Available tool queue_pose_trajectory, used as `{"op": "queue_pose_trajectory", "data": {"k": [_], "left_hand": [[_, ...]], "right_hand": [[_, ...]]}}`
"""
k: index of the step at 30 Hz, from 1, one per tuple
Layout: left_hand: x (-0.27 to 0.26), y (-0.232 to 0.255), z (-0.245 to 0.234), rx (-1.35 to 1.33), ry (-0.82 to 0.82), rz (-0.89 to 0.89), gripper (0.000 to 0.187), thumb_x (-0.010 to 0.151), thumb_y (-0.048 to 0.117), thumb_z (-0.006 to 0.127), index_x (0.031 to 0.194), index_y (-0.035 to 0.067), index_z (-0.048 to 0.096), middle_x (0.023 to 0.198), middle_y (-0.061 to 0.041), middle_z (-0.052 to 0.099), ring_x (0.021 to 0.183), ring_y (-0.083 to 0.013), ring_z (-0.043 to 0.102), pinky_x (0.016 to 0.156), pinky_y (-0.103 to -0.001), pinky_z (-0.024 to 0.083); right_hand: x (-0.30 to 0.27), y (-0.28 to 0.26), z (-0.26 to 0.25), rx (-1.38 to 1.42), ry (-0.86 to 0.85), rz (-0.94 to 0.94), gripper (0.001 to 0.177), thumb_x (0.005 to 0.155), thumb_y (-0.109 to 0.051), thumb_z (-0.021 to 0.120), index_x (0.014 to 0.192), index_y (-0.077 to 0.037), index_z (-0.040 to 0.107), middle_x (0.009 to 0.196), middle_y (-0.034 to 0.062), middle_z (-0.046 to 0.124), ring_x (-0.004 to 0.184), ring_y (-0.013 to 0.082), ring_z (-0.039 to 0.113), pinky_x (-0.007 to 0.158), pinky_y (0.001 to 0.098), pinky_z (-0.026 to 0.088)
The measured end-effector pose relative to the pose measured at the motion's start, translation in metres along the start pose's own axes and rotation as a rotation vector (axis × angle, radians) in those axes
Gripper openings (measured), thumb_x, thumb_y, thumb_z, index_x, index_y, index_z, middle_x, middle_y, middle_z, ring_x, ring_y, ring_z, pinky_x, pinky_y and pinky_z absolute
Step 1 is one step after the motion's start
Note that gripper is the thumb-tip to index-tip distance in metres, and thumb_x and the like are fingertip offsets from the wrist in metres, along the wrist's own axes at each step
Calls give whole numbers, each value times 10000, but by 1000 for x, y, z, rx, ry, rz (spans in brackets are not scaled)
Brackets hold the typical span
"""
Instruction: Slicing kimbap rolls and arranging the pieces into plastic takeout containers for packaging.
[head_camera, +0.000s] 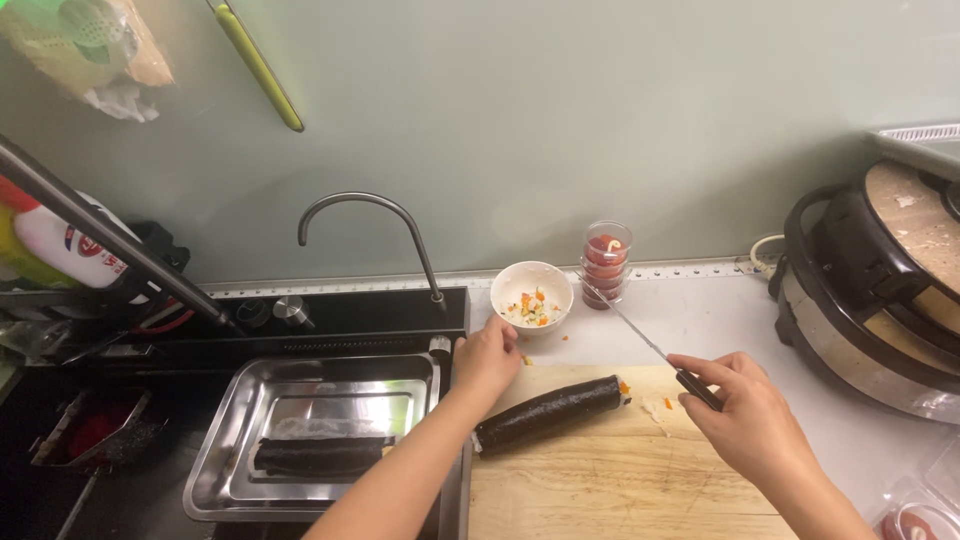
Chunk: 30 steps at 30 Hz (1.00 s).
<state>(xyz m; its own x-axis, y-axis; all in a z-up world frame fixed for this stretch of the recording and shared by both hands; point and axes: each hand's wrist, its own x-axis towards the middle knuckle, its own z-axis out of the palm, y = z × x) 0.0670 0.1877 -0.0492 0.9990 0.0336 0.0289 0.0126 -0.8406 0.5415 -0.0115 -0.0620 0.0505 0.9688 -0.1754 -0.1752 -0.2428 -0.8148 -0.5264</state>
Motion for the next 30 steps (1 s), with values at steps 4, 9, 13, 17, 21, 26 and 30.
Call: {"op": "queue_pose_trajectory", "data": {"k": [4, 9, 13, 17, 21, 26, 30], "left_hand": [[16, 3, 24, 106, -45, -187, 286, 682, 270, 736, 876, 181, 546, 730, 45, 622, 725, -144, 591, 815, -300, 339], [32, 10, 33, 143, -152, -336, 399, 652, 333, 788, 942, 161, 575, 839, 19, 650, 837, -179, 589, 874, -348, 281], [32, 13, 27, 64, -141, -361, 237, 775, 94, 596, 1003, 84, 535, 852, -20, 655, 842, -184, 630, 889, -390, 384], [28, 9, 2, -163, -79, -401, 316, 714, -35, 536, 970, 144, 489, 872, -29, 592, 823, -180, 621, 755, -314, 508], [33, 6, -13, -353, 153, -33, 275, 669, 16, 676, 860, 96, 494, 668, 4, 509, 598, -132, 520, 595, -270, 470], [44, 43, -36, -187, 117, 140, 230, 745, -71, 469, 877, 84, 577, 812, -25, 611, 724, -160, 577, 670, -296, 474], [73, 24, -4, 137, 120, 200, 304, 765, 68, 520, 1060, 141, 531, 743, -108, 651, 762, -321, 614, 751, -416, 451]], "right_hand": [[-1, 14, 4, -8, -6, 39, 344, 774, -190, 640, 1096, -306, 679, 860, -16, 556, 645, 98, 567, 600, 227, 478], [-2, 21, 4, -51, -34, 74, 367, 786, -186, 629, 1124, -328, 650, 849, -30, 563, 660, 78, 607, 594, 210, 493], [-3, 25, 5, -1, -39, 82, 369, 778, -165, 639, 1117, -309, 663, 854, -27, 574, 654, 84, 608, 591, 217, 482], [-3, 35, 6, 39, -22, 72, 369, 772, -169, 644, 1120, -291, 667, 860, -15, 576, 655, 102, 614, 626, 231, 484], [-2, 43, 8, 168, -21, 108, 379, 765, -91, 655, 1116, -232, 685, 884, 18, 567, 608, 128, 564, 552, 241, 445], [1, 55, 15, 194, -23, 100, 398, 754, -78, 661, 1120, -233, 681, 843, 30, 571, 595, 127, 548, 568, 237, 472], [-2, 70, 15, 263, -1, 123, 387, 751, -53, 656, 1104, -209, 698, 860, 28, 555, 575, 131, 519, 543, 244, 454]]}}
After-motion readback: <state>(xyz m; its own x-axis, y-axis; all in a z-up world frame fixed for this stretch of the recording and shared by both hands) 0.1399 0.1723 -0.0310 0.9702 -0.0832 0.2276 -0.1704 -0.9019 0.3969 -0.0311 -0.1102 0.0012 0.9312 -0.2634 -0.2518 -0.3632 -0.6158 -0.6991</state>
